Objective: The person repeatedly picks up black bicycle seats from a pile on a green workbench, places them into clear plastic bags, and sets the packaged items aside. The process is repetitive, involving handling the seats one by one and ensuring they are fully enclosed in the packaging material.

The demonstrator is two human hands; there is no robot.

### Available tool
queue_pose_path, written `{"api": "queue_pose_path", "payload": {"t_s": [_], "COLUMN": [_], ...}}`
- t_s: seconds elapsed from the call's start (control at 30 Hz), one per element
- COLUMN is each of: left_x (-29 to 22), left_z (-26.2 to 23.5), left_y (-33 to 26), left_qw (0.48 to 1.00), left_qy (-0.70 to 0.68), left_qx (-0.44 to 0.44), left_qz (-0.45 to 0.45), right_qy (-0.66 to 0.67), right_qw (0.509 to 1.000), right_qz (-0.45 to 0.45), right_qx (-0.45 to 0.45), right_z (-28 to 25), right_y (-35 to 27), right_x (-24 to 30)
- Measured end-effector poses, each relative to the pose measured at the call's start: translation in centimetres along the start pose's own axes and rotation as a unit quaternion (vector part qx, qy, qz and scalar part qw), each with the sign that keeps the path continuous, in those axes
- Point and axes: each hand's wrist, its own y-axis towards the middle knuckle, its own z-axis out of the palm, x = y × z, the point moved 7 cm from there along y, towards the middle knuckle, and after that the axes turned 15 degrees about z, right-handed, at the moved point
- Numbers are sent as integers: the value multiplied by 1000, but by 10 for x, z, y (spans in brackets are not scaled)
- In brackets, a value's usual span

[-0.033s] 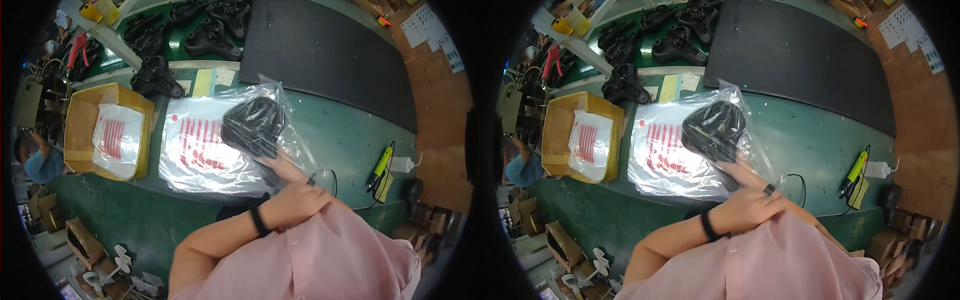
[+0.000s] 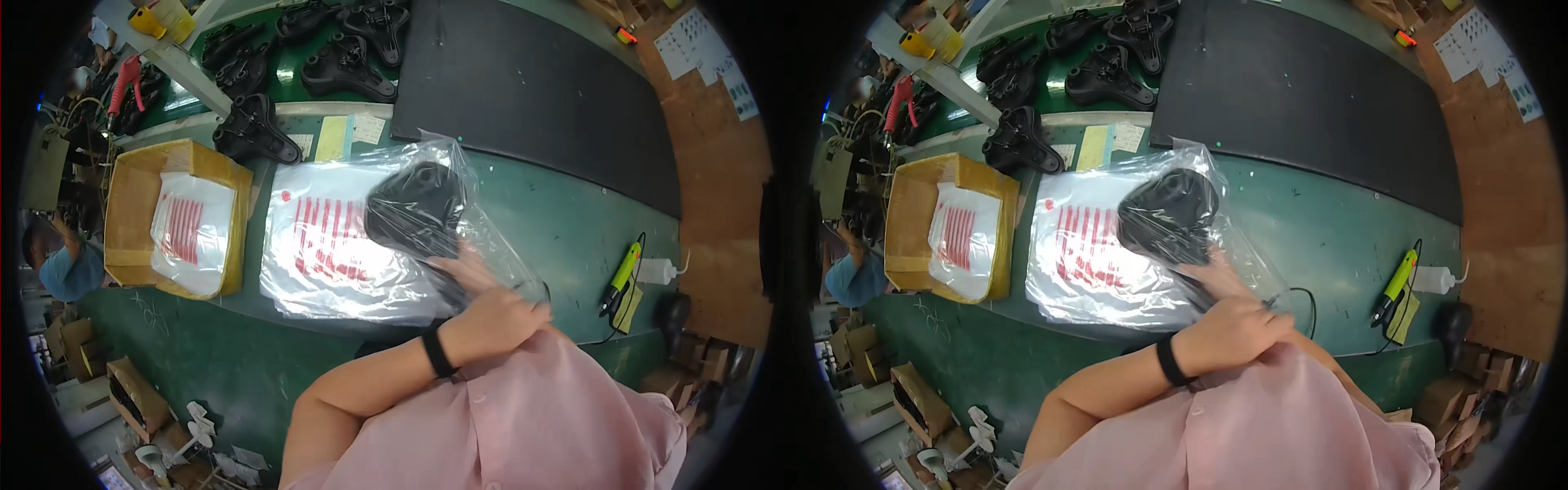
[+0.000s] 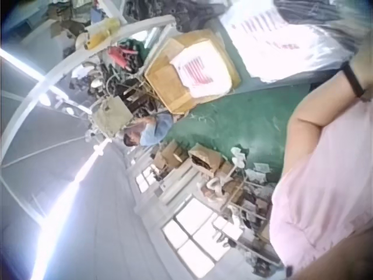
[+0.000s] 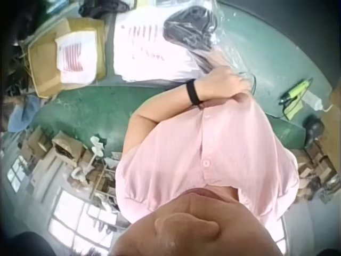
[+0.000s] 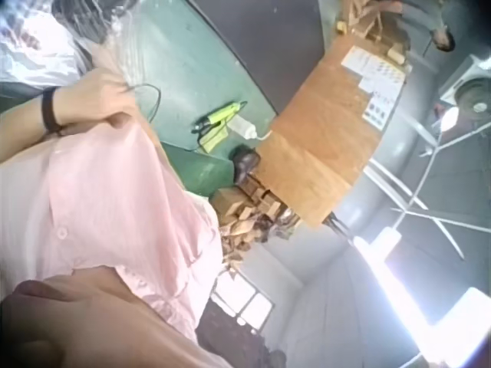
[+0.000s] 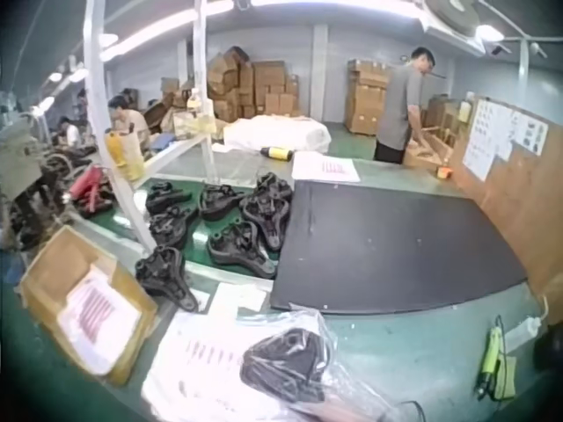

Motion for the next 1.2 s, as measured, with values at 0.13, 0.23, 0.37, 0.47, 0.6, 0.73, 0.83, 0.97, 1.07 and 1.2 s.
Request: {"api": "queue_pose_path", "payload": {"t_s": [0.13, 0.23, 0.37, 0.47, 0.6, 0.73, 0.83, 0.97, 1.07, 1.2], "left_x": [27, 77, 143, 149, 154, 171, 186, 196, 184, 163], "left_z": [-34, -56, -51, -47, -32, -39, -59, -91, -90, -37], "left_y": [5, -54, -182, -213, -233, -248, -266, -262, -213, -133], "left_qw": [986, 955, 908, 893, 877, 878, 886, 867, 879, 904], "left_qy": [-122, -149, 86, 100, 116, 125, 130, 206, 210, 145], "left_qx": [-100, -171, -165, -105, -30, -2, -20, -57, -154, -153], "left_qz": [-62, -190, -375, -425, -465, -463, -445, -451, -400, -371], "right_qy": [100, 138, 480, 73, -366, -338, -172, 313, 427, 518], "right_qw": [989, 974, 852, 974, 820, 869, 929, 802, 679, 616], "right_qz": [-84, -128, -201, -196, -332, -226, -323, -25, -26, -30], "right_qx": [71, -125, -50, -82, -290, -281, -55, 509, 596, 592], "right_z": [-77, -205, -247, -137, 4, 30, 11, 11, -3, -30], "right_y": [-7, 54, 139, 188, 231, 277, 262, 138, 68, 10], "right_x": [69, 63, 133, 229, 318, 339, 343, 258, 190, 106]}}
